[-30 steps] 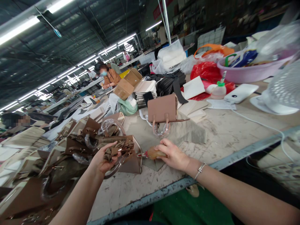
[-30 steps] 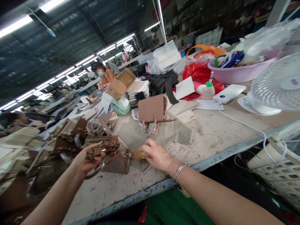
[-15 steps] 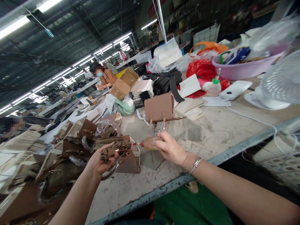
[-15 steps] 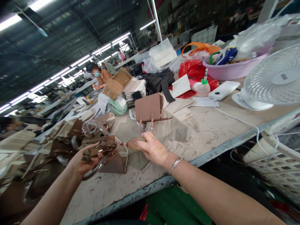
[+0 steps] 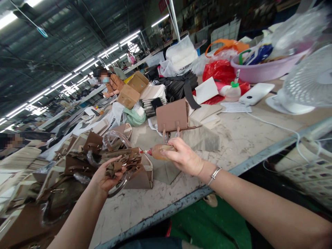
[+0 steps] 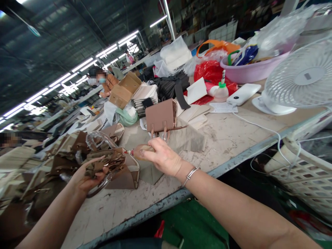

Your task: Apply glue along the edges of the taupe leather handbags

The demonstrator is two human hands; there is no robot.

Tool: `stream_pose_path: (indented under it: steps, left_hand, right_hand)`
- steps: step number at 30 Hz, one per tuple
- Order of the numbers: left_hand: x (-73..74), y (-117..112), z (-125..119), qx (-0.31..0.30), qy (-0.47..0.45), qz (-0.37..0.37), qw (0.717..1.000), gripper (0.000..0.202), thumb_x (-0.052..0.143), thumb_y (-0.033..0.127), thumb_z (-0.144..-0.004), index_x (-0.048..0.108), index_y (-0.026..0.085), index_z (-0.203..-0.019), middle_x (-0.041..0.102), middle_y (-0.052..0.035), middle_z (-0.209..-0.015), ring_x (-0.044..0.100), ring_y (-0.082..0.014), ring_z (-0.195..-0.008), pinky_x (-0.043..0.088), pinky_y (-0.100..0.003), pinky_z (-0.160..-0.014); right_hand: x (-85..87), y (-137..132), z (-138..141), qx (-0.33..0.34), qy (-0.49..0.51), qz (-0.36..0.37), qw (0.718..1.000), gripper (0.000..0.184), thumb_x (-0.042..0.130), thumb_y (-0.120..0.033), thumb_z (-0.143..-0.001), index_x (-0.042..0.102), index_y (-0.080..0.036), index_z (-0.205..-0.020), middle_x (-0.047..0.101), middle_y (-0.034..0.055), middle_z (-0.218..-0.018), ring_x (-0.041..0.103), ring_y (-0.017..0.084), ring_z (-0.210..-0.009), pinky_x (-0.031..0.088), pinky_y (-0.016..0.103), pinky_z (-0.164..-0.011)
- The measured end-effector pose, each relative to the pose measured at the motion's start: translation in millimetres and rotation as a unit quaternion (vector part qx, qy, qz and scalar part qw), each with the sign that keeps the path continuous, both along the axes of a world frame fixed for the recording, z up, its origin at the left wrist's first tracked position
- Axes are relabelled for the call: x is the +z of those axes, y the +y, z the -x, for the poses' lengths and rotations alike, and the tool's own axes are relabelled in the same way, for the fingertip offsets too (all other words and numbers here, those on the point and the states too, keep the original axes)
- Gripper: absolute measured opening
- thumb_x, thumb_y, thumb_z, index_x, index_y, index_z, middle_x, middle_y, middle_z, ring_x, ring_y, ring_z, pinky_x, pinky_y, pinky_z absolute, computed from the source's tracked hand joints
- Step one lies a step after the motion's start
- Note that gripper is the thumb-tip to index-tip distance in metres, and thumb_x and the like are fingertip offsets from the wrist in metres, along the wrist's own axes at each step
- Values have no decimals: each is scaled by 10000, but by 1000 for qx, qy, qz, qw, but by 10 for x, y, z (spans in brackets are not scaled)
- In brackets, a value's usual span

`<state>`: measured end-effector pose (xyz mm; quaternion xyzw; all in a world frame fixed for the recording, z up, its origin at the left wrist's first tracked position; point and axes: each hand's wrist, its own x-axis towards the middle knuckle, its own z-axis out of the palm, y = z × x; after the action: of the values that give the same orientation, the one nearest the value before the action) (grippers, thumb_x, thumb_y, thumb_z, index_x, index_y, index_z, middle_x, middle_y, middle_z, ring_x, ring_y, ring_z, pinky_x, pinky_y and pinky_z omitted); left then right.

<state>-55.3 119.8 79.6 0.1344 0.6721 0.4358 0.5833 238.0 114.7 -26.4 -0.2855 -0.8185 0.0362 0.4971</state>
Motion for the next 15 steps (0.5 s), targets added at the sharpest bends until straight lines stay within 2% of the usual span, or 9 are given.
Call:
stream_pose_path:
  steps: [6,10,15]
  left_hand:
    - [-22,20,6,0,9,1,1000,124,435,99,-911,539,152,-869,564,-56,-629,565,-152,-430,350,-134,-283]
    - [-34,30,16,4,7,1,1000,113,453,91,-890,542,160,-888,587,-63,-665,572,-151,-438,355,-136,-284]
    - [-27,33,12,5,0,8,1000,78,501,114,-888,549,156,-843,556,-46,-629,560,-140,-423,350,-130,-284]
  right_hand:
    - [-136,5,-8,10,-62,28,998,343,488,-11,-883,646,-201,-1120,470,101,-1021,443,236,-950,458,376,-850]
    - [-227,-7,-8,24,-92,52,994,360,509,41,-806,657,-189,-1040,470,105,-1047,444,236,-961,472,358,-835]
    - [-190,13,-7,26,-48,47,997,375,515,6,-841,640,-215,-1116,446,83,-1026,440,223,-945,475,347,-841]
